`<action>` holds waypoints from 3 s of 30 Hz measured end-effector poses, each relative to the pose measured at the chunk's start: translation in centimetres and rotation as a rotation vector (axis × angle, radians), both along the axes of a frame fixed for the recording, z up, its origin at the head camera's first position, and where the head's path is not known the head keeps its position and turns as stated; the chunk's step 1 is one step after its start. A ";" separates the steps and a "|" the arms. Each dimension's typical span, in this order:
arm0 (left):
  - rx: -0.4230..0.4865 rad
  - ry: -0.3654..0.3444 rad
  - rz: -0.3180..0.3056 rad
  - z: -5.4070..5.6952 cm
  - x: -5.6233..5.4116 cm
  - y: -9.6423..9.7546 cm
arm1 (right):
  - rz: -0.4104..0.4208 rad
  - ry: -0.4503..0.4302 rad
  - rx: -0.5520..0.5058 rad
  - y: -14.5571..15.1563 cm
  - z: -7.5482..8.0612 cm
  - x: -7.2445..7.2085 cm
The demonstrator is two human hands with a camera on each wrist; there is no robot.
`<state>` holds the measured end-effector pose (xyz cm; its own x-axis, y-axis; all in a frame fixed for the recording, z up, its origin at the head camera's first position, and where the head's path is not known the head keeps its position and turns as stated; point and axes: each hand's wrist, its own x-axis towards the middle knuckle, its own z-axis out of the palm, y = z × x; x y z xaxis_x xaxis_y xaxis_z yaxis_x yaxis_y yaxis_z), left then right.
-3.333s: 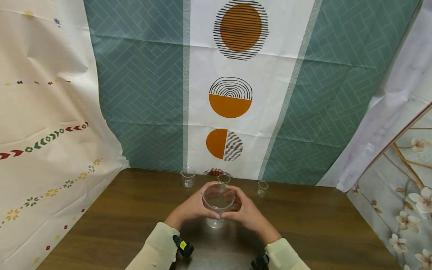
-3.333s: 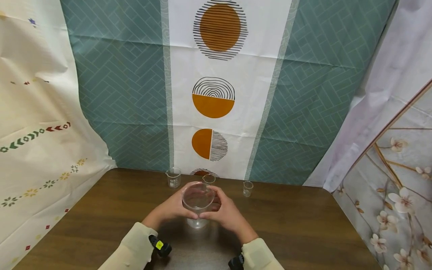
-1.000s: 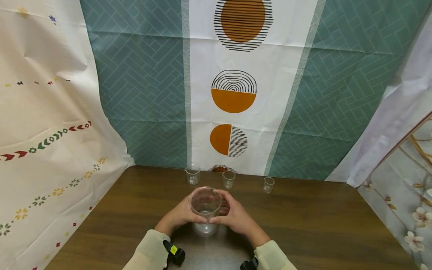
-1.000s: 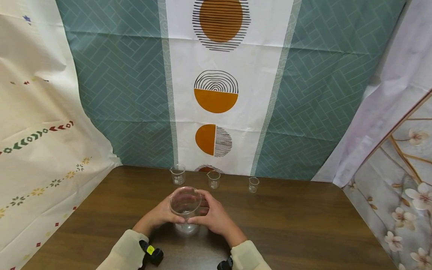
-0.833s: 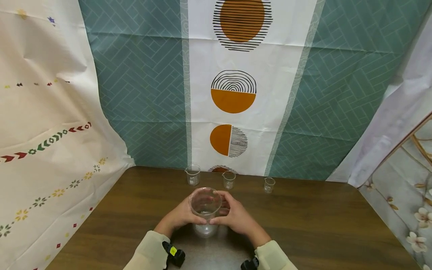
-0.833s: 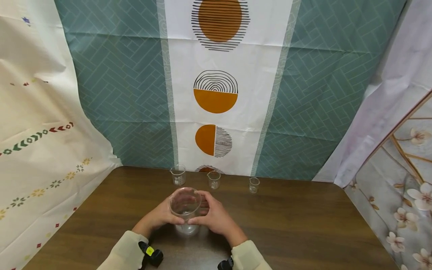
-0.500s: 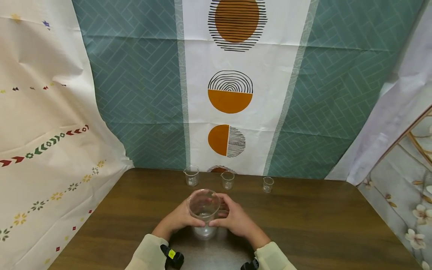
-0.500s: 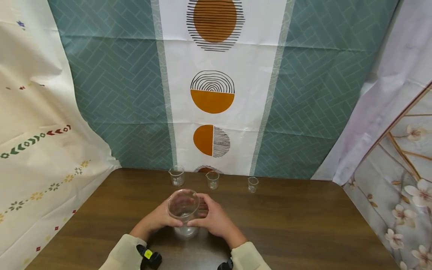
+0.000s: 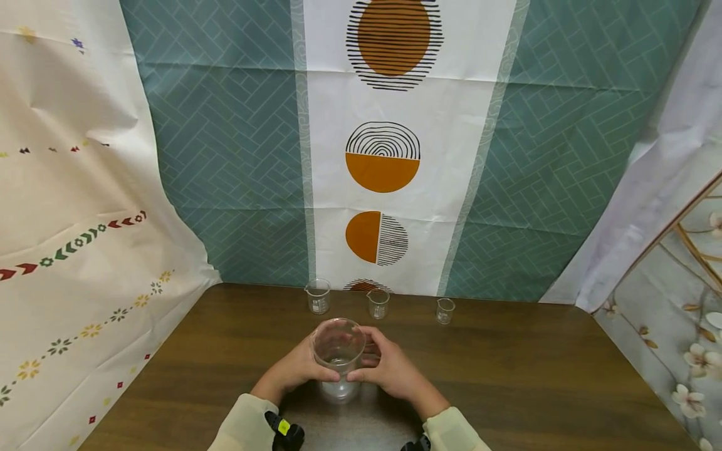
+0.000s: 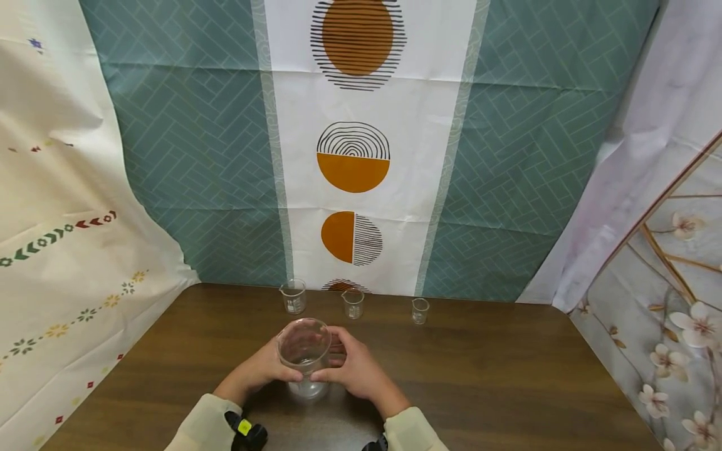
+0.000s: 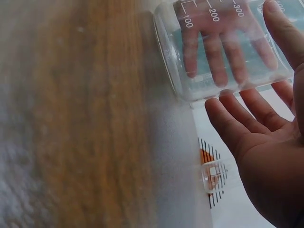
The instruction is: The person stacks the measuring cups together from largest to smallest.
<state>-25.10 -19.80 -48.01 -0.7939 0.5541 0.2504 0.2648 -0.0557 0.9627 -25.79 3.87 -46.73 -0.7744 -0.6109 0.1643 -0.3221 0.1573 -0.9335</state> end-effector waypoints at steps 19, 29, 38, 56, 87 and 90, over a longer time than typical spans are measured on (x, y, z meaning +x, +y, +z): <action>-0.003 0.005 -0.010 -0.3 -0.2 -0.3 | 0.014 0.004 0.015 0.1 0.0 0.0; -0.009 -0.006 -0.008 -0.3 -0.2 -0.3 | 0.051 0.022 0.029 0.5 0.0 -0.6; 0.000 0.018 -0.012 -0.3 -0.3 -0.4 | 0.104 0.021 0.033 1.5 0.8 -1.1; -0.026 0.040 -0.018 -0.1 -0.4 -0.4 | 0.045 0.072 0.034 2.6 1.6 -2.1; -0.016 0.030 -0.023 -0.2 -0.2 -0.5 | -0.178 0.213 0.080 0.1 2.1 -4.1; -0.005 0.030 -0.031 -0.2 -0.2 -0.6 | -0.181 0.249 0.077 -0.2 2.1 -4.3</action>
<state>-25.29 -20.35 -48.23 -0.7686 0.5795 0.2710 0.2919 -0.0592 0.9546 -30.12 3.68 -44.58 -0.8136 -0.4852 0.3205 -0.4993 0.3003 -0.8128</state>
